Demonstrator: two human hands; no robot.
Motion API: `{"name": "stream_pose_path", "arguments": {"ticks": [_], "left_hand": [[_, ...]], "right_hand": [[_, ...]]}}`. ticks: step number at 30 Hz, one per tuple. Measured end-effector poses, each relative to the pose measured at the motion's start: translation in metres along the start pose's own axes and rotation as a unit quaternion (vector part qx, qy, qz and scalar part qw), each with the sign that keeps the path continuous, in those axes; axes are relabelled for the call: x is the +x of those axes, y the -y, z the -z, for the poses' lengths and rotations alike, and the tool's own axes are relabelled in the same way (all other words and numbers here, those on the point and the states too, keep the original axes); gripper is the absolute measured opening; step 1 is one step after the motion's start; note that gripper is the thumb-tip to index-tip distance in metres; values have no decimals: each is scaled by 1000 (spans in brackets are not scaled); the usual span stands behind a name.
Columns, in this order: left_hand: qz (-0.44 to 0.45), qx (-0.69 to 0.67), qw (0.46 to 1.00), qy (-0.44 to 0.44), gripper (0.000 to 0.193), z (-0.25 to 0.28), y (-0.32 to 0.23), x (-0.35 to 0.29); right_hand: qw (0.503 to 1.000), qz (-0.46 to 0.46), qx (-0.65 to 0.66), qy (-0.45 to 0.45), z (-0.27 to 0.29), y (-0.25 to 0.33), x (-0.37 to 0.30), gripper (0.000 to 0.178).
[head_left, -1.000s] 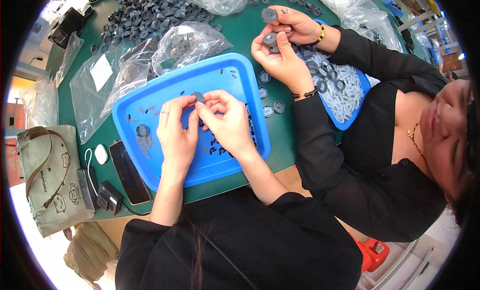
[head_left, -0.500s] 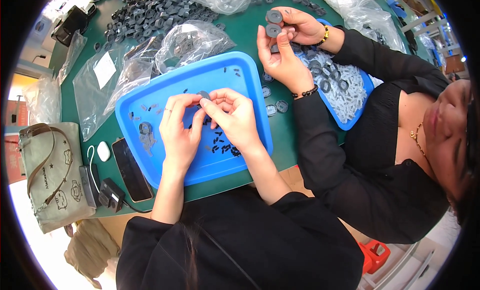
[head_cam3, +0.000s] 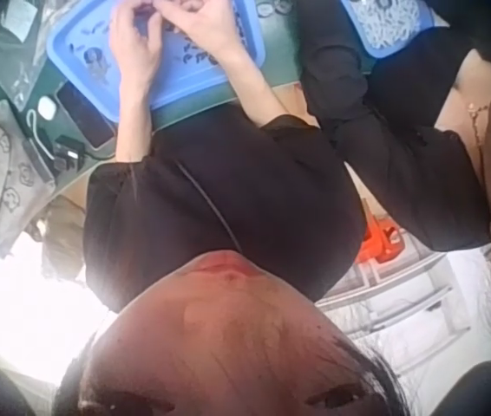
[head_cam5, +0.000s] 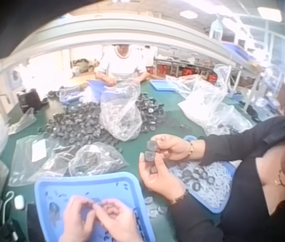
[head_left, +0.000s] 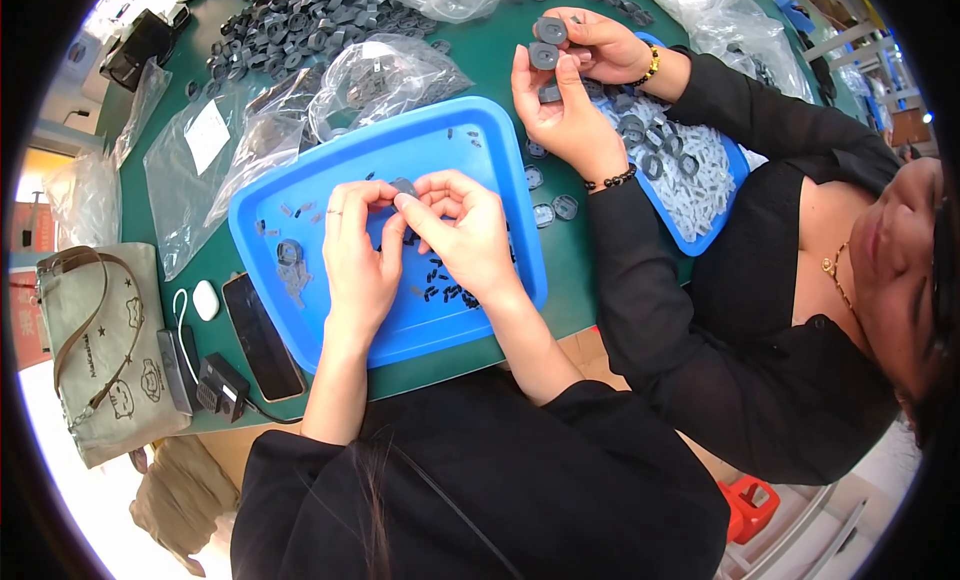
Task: The person assembles small plastic parts by hand, connecting pins and inserting components into circular plastic housings.
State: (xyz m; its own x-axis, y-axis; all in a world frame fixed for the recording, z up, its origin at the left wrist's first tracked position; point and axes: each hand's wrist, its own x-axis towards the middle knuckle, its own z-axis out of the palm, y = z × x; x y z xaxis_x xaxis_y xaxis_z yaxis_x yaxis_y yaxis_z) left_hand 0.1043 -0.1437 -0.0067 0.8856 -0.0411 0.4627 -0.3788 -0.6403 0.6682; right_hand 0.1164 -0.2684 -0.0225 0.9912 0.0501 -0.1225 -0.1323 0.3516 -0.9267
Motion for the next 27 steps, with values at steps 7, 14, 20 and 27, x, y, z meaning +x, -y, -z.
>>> {"name": "stream_pose_path", "arguments": {"ticks": [7, 14, 20, 27], "left_hand": [[-14, 30, 999, -7, 17, -1, 6, -1], [8, -13, 998, -65, 20, -7, 9, 0], [-36, 22, 993, -106, 27, -9, 6, -6], [-5, -8, 998, -63, 25, -9, 5, -3]], "right_hand": [[1000, 11, -21, -2, 0, -2, 1, 24], [999, 39, -27, -17, -4, -7, 2, 24], [998, 59, -6, -22, -6, -6, -1, 18], [998, 45, -39, -16, -2, -6, -2, 22]]}}
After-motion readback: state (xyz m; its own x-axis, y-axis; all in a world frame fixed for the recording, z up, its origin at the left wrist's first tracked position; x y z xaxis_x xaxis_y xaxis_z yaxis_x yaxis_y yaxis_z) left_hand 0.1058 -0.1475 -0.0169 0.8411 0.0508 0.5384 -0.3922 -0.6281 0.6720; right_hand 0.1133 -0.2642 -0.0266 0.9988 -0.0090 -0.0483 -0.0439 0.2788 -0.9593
